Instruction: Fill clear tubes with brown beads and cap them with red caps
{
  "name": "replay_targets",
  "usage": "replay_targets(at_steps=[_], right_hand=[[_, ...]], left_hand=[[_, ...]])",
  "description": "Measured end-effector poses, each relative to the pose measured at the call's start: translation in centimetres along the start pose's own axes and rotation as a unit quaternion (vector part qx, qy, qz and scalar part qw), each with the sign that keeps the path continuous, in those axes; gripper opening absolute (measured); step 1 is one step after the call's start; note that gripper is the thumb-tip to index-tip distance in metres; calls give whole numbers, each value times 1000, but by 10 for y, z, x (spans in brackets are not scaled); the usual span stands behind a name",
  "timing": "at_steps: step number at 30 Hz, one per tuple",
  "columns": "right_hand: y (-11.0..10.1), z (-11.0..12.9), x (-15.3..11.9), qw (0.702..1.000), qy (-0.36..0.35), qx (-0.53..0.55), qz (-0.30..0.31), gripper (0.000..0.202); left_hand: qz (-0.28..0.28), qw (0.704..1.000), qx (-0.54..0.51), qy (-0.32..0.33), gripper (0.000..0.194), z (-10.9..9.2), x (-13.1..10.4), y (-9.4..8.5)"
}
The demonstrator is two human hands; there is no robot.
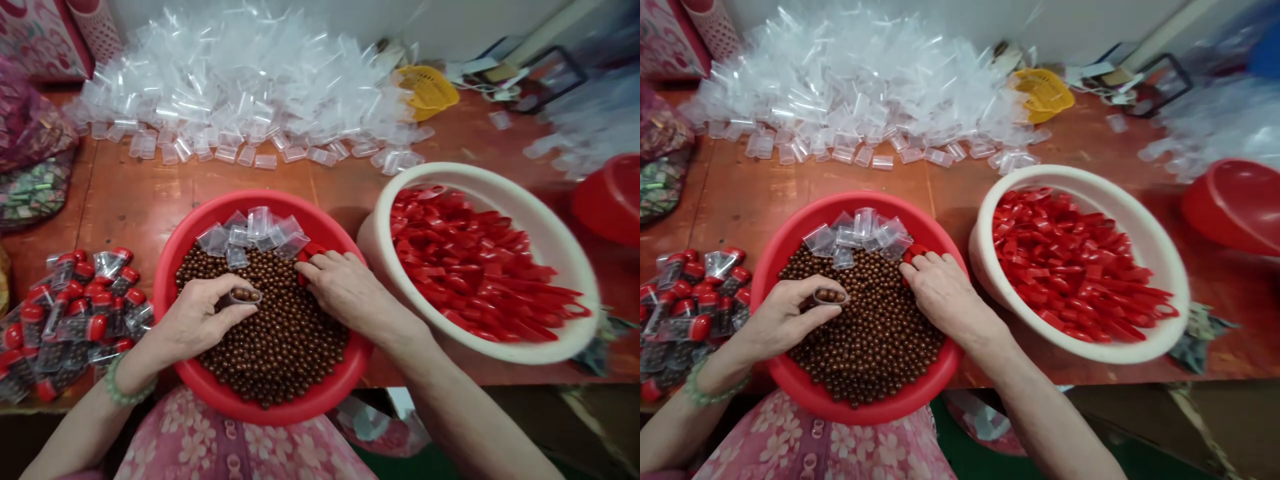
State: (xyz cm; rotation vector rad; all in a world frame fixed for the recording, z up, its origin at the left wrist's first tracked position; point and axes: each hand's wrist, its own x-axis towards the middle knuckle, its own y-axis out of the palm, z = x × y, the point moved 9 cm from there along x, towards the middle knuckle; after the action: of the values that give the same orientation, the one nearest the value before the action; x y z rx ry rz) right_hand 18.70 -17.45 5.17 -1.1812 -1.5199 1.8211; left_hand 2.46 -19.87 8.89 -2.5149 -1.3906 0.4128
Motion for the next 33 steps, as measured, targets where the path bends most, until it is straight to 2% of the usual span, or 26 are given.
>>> replay_targets(at_steps=[2, 5, 8, 10, 12, 16, 17, 18, 20, 21, 22, 23, 26, 28, 29, 31, 33], right_hand=[[1, 0, 0, 999, -15, 22, -22, 23], [-13, -1, -3, 984, -27, 137, -109, 18], [-35, -2, -9, 928, -20, 311, -207, 10], [-42, -4, -10, 877, 8, 421, -232, 8], [-41, -4, -5, 812, 49, 539, -218, 12], [-31, 11, 11, 629, 93, 756, -156, 25], [-29, 17, 14, 593, 97, 786, -144, 27], [-27, 23, 18, 567, 101, 806, -134, 29], [-23, 32, 22, 548, 106, 820, -125, 29], [-22, 35, 23, 553, 105, 816, -131, 27], [-22, 36, 22, 570, 102, 803, -144, 26], [-23, 36, 20, 599, 98, 777, -167, 24], [-37, 33, 8, 731, 78, 627, -259, 19], [-49, 42, 3, 809, 17, 513, -285, 26], [-53, 51, 1, 838, -28, 465, -285, 32], [-56, 69, -2, 874, -119, 385, -270, 43], [-57, 78, -4, 895, -159, 326, -259, 52]], left_hand=[[-15, 999, -31, -12, 18, 4, -1, -4], [-40, 997, -67, -29, 18, 11, -4, -11], [-56, 991, -109, -52, 20, 16, -6, -12], [-54, 985, -151, -71, 21, 18, -6, -10], [-59, 976, -191, -88, 19, 19, -6, -7], [-70, 961, -252, -95, 16, 19, -5, 0], [-73, 957, -262, -96, 17, 19, -5, 2], [-75, 954, -273, -99, 19, 19, -5, 4], [-78, 948, -288, -108, 23, 21, -5, 8], [-82, 947, -291, -111, 25, 21, -5, 9], [-90, 946, -291, -112, 25, 21, -6, 9], [-100, 946, -288, -111, 25, 21, -6, 8], [-115, 940, -301, -112, 26, 22, -6, 7], [-114, 929, -334, -116, 27, 24, -5, 9], [-116, 923, -348, -114, 27, 25, -5, 9], [-124, 918, -361, -108, 30, 26, -5, 6], [-133, 918, -359, -104, 32, 28, -6, 3]])
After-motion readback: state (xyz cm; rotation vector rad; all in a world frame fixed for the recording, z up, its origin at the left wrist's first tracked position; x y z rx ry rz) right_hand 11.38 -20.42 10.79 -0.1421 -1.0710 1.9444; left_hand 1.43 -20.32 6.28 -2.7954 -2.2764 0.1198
